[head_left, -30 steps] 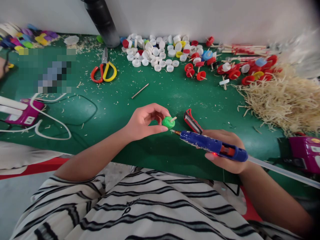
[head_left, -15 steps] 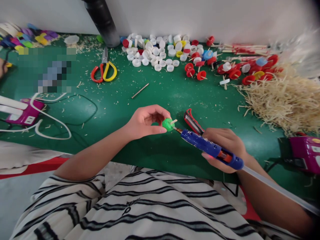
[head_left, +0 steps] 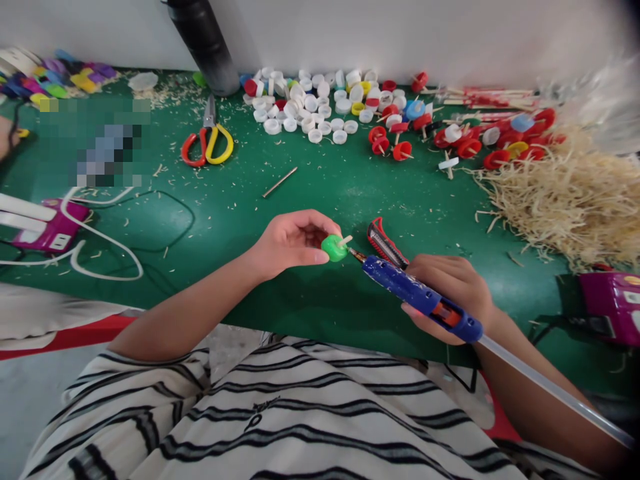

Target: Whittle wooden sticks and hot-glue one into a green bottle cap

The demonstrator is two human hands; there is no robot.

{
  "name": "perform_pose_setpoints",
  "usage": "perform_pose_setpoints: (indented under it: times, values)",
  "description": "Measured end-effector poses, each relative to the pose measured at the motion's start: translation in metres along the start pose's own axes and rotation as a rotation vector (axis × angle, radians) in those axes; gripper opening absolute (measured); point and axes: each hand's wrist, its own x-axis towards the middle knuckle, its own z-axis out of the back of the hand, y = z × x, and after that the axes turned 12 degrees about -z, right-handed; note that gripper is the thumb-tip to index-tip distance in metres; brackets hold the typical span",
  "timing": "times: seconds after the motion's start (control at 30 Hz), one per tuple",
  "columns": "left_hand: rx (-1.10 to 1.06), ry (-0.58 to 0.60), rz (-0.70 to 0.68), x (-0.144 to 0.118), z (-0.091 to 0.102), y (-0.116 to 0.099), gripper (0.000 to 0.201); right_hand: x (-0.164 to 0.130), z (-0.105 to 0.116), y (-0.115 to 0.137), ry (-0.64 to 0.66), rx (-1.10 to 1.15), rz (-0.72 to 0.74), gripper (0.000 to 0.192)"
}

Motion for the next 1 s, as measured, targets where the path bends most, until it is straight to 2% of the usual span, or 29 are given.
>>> perform_pose_setpoints:
  times: [0.2,0.33,0.4,0.47,0.6,0.73,1.0]
  values:
    - [0.007,-0.021,0.004,0.002,-0.001,0.0,0.039,-0.001,0.0,0.002,0.007,-0.023,-0.015,0.025]
    - [0.057,-0.013,0.037,0.001,-0.001,0.001,0.04,-0.005,-0.005,-0.001,-0.069,-0.059,0.045,0.021]
    - [0.06,-0.016,0.056,0.0,-0.002,0.002,0.041,-0.007,-0.01,-0.002,-0.087,-0.081,0.024,0.014]
    - [0.033,-0.026,0.076,-0.001,-0.003,0.002,0.041,-0.007,-0.014,-0.002,-0.096,-0.118,0.009,0.012]
    - [-0.072,-0.05,0.098,-0.001,-0.009,0.0,0.039,-0.005,-0.018,-0.003,-0.122,-0.182,0.092,0.022]
    - [-0.198,-0.065,0.129,-0.001,-0.013,-0.001,0.036,-0.003,-0.017,-0.002,-0.118,-0.203,0.104,0.021]
    - [-0.276,-0.08,0.115,-0.002,-0.014,-0.002,0.035,-0.003,-0.018,-0.002,-0.12,-0.23,0.137,0.018]
